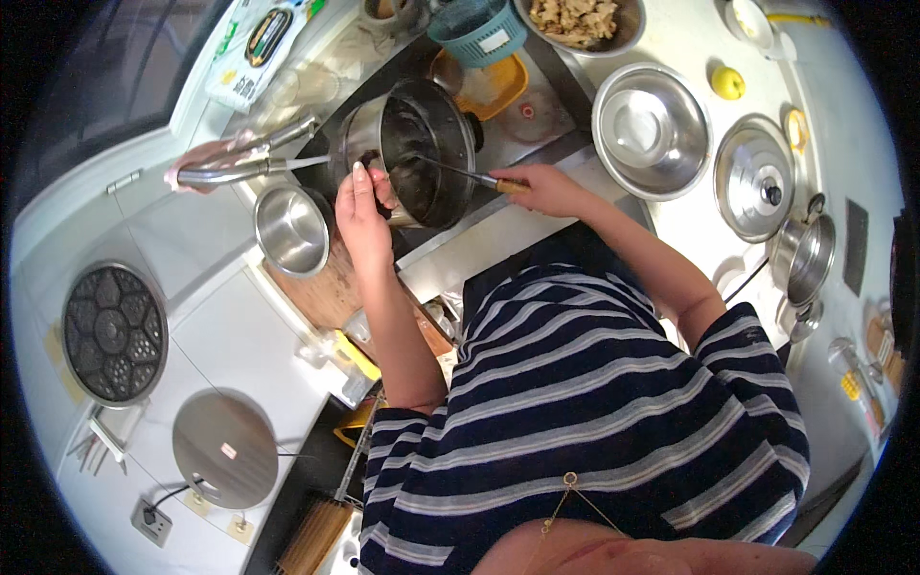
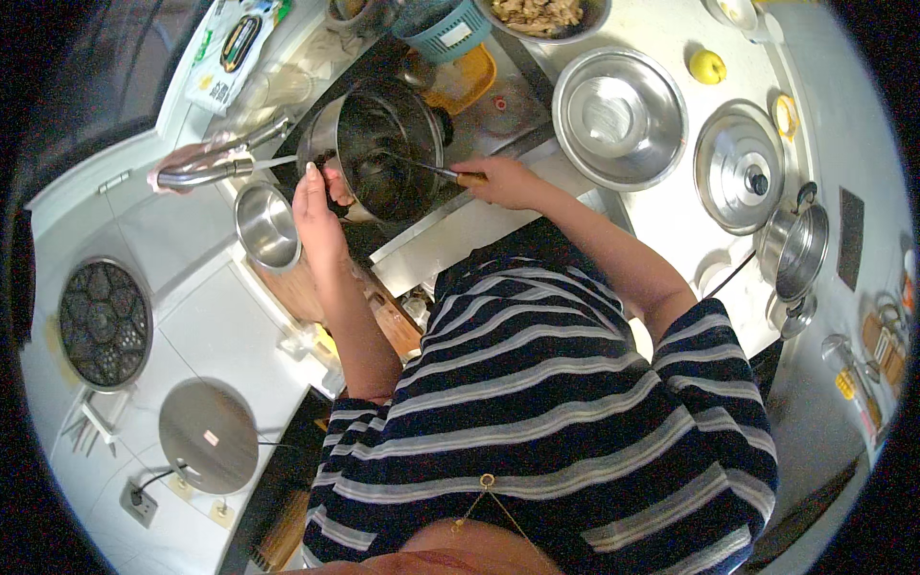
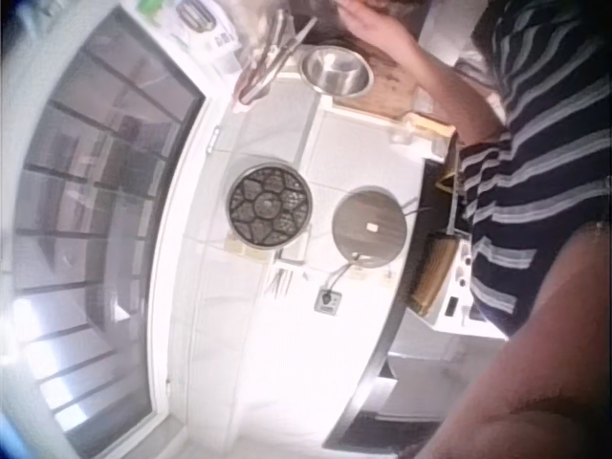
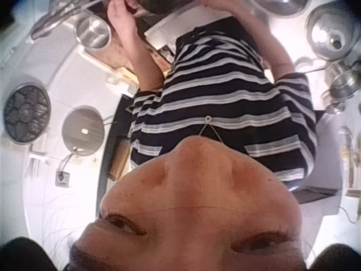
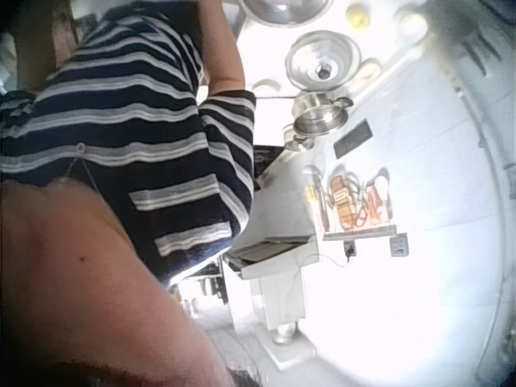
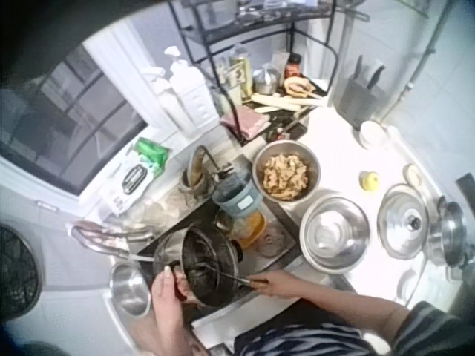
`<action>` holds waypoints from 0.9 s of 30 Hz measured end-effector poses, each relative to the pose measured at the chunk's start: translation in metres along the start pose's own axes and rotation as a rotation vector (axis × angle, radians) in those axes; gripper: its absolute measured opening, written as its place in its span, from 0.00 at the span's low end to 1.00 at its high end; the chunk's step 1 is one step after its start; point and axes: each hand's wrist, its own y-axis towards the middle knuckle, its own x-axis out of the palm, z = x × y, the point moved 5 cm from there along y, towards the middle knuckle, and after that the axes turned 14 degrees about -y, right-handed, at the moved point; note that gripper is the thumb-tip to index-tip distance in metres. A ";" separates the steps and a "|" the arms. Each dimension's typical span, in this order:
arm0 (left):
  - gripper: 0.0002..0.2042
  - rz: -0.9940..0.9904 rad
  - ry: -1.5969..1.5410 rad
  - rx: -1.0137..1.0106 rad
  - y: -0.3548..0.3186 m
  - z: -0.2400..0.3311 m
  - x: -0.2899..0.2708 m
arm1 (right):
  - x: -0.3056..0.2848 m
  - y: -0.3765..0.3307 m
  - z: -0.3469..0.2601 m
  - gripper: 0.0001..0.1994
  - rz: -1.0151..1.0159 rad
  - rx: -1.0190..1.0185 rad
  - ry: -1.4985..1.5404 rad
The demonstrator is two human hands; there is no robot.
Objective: The person takes a covered dish out of a refrigerator and puts it on a table, gets utensils from a rack, and washes a pan and a pot in a sink using a scrubber.
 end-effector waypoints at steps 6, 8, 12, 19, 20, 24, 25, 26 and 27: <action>0.20 0.243 -0.404 -0.088 -0.008 -0.045 -0.078 | 0.017 -0.002 0.004 0.25 -0.042 0.050 -0.074; 0.21 0.371 -0.580 -0.148 -0.007 -0.063 -0.093 | 0.014 -0.005 0.008 0.25 -0.050 0.103 -0.064; 0.22 0.368 -0.854 -0.190 0.004 -0.103 -0.118 | 0.004 0.003 0.014 0.27 0.010 0.125 -0.137; 0.21 0.372 -1.064 -0.200 0.006 -0.158 -0.129 | -0.008 0.022 0.003 0.28 0.125 0.113 -0.223; 0.21 0.384 -1.082 -0.199 0.007 -0.166 -0.129 | -0.008 0.024 0.003 0.28 0.092 0.155 -0.228; 0.20 0.355 -1.196 -0.181 0.015 -0.194 -0.140 | -0.007 0.036 -0.014 0.28 0.094 0.161 -0.285; 0.21 0.384 -1.157 -0.191 0.019 -0.200 -0.138 | -0.007 0.038 -0.015 0.28 0.135 0.131 -0.308; 0.20 0.441 -1.093 -0.180 0.021 -0.207 -0.137 | -0.006 0.039 -0.012 0.28 0.130 0.159 -0.280; 0.19 0.527 -0.983 -0.164 0.022 -0.214 -0.140 | -0.003 0.043 -0.010 0.28 0.121 0.182 -0.253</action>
